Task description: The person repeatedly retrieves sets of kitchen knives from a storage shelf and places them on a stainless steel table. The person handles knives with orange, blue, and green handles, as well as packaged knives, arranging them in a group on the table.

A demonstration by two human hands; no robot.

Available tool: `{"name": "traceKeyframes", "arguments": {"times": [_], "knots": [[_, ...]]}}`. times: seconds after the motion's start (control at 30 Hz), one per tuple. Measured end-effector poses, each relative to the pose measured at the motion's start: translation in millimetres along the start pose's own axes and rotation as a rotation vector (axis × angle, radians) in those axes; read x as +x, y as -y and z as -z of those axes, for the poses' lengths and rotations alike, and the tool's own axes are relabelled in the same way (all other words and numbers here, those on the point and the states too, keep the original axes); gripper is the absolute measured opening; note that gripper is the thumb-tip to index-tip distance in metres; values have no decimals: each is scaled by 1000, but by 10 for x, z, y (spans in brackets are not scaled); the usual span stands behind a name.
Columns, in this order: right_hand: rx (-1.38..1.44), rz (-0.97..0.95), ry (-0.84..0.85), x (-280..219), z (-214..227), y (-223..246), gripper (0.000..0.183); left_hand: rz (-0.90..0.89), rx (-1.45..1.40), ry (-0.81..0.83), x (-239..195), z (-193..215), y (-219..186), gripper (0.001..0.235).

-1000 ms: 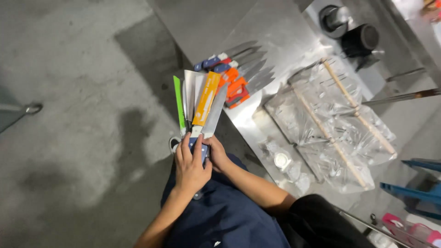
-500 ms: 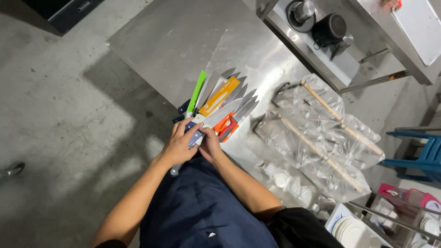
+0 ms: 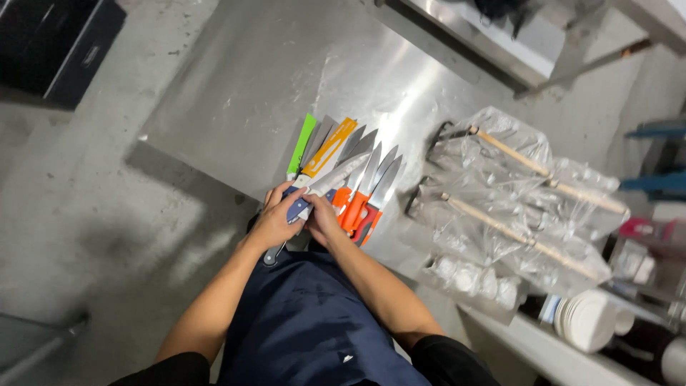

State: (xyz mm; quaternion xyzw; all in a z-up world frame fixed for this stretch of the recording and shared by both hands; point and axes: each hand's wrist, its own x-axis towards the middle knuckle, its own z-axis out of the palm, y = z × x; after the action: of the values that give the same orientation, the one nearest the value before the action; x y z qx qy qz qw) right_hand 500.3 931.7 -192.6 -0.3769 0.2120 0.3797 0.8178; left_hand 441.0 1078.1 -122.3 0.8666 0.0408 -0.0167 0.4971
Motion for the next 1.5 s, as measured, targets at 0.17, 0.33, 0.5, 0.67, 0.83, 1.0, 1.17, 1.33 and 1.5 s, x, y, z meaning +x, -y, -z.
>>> {"name": "traceKeyframes", "arguments": {"times": [0.17, 0.33, 0.5, 0.67, 0.83, 1.0, 1.17, 1.33, 1.5], "knots": [[-3, 58, -174, 399, -289, -115, 39, -60, -27, 159, 438, 288, 526, 77], [-102, 205, -303, 803, -302, -268, 48, -112, -29, 297, 755, 395, 940, 78], [-239, 241, -547, 877, -406, -348, 56, -151, -12, 377, 770, 386, 1156, 76], [-721, 246, -761, 1112, -178, -430, 51, -166, 41, 299, 761, 172, 1442, 62], [-1011, 240, -875, 987, -193, -408, 49, -211, 114, 211, 675, 143, 1381, 53], [-1076, 379, -910, 644, -267, -209, 45, -342, 180, 84, 709, 362, 1174, 52], [-955, 527, -793, -165, -377, 6, 36, -68, 176, 64, 602, 610, 1264, 63], [-788, 547, -724, -773, 101, -416, 27, 239, 139, 219, 484, 563, 1405, 71], [-755, 247, -859, -1174, 907, -1266, 31, 108, 162, 213, 398, 385, 1304, 79]]}}
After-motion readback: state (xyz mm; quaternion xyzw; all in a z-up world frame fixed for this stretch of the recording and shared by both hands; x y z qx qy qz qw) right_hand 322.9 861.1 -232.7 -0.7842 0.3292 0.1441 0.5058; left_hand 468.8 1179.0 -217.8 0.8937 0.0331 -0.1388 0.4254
